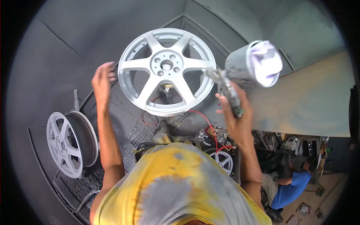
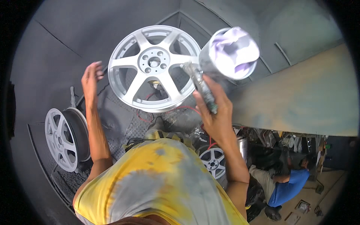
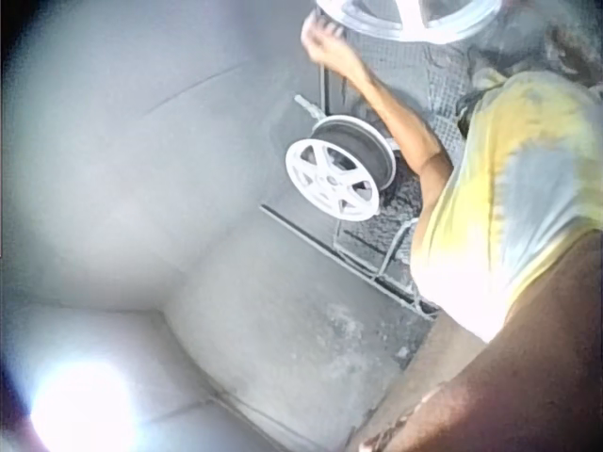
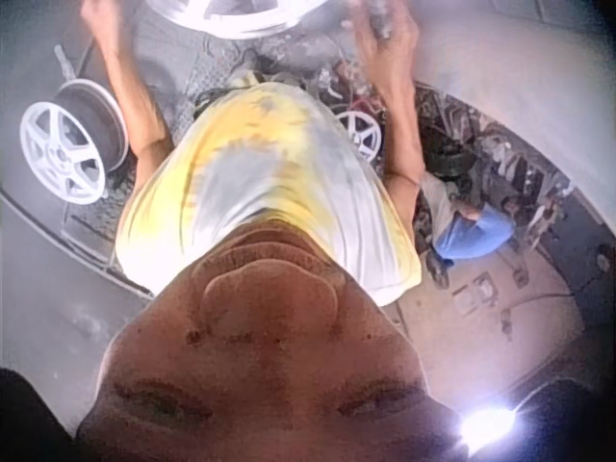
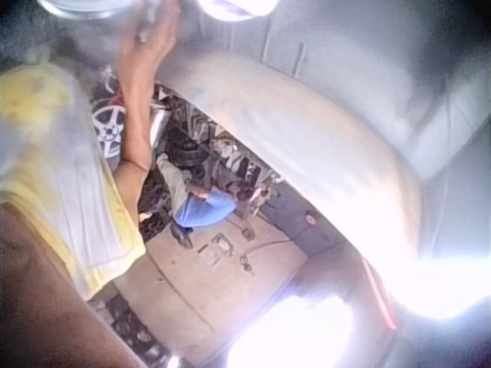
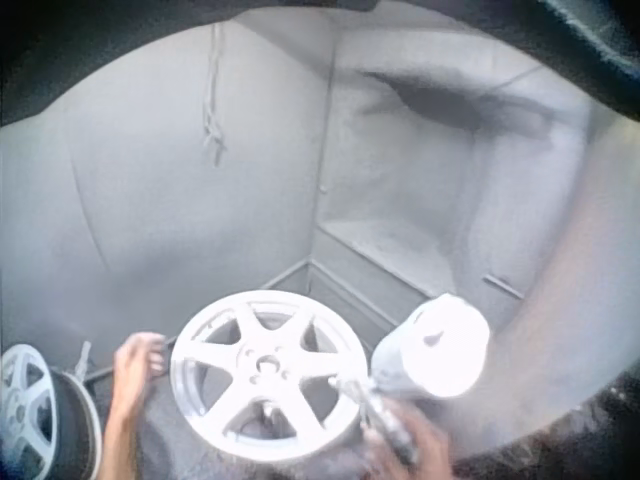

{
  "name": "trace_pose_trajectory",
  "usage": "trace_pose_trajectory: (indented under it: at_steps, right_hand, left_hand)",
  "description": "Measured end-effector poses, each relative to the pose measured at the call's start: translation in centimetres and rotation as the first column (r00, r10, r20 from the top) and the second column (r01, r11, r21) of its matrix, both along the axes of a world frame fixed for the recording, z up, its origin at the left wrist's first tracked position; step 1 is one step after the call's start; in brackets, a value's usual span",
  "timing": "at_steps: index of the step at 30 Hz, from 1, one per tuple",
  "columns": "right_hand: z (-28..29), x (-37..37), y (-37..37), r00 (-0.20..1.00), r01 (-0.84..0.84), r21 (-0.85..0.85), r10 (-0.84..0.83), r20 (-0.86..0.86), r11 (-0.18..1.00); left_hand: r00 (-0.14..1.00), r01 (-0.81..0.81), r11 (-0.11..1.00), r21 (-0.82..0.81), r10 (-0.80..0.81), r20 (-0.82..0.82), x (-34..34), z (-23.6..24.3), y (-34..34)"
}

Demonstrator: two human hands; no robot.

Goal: The person paints a car wheel rim using a spray gun, then moves to a workbench to handle paint cans and a spray gun component before returning to the rim.

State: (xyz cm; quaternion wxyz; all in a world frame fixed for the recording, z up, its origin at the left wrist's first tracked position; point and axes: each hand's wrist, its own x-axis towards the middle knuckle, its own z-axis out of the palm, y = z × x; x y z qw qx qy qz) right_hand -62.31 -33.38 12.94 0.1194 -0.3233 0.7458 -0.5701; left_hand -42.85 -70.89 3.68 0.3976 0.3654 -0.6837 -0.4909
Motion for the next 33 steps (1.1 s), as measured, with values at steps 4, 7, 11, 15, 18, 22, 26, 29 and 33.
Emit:
trace_pose_trajectory:
  at_steps: [4,7,11,15,18,22,26,29,33]
  right_hand:
    - [-2.6,1.4,-0.6,0.991,-0.053,0.082,0.063,-0.116,0.995]
    - [-2.9,2.9,-1.0,0.932,-0.079,0.065,0.097,-0.350,0.995]
    - [-4.6,4.3,-0.1,0.936,-0.063,0.148,0.110,-0.335,0.987]
    - [-5.1,5.0,-0.3,0.935,-0.036,0.105,0.070,-0.348,0.994]
    - [-5.6,4.5,-0.1,0.957,0.001,-0.001,-0.001,-0.290,1.000]
    - [-4.3,4.0,-0.2,0.998,0.065,0.051,-0.066,0.025,0.997]
    - [-3.0,3.9,-0.1,0.983,0.060,0.092,-0.074,0.167,0.994]
    - [-3.1,4.1,0.1,0.968,0.059,0.029,-0.064,0.242,0.998]
    - [-3.6,5.0,0.3,0.977,0.075,-0.013,-0.071,0.203,0.997]
  left_hand:
    - [0.769,0.629,0.771,-0.105,-0.596,0.229,-6.6,8.6,12.2]
    - [0.587,0.794,0.592,-0.137,-0.688,0.427,-8.3,10.2,15.4]
    - [0.510,0.854,0.500,-0.140,-0.754,0.414,-8.3,9.1,14.7]
    - [0.466,0.880,0.459,-0.118,-0.792,0.395,-8.3,7.2,14.6]
    - [0.457,0.866,0.498,-0.040,-0.759,0.464,-9.4,7.9,16.1]
    - [0.439,0.869,0.493,-0.039,-0.732,0.521,-11.2,8.2,17.0]
    - [0.478,0.838,0.542,-0.055,-0.683,0.552,-11.3,8.4,17.0]
    - [0.639,0.754,0.618,-0.224,-0.609,0.471,-10.8,8.3,16.3]
    - [0.745,0.661,0.629,-0.409,-0.614,0.259,-9.9,12.8,14.7]
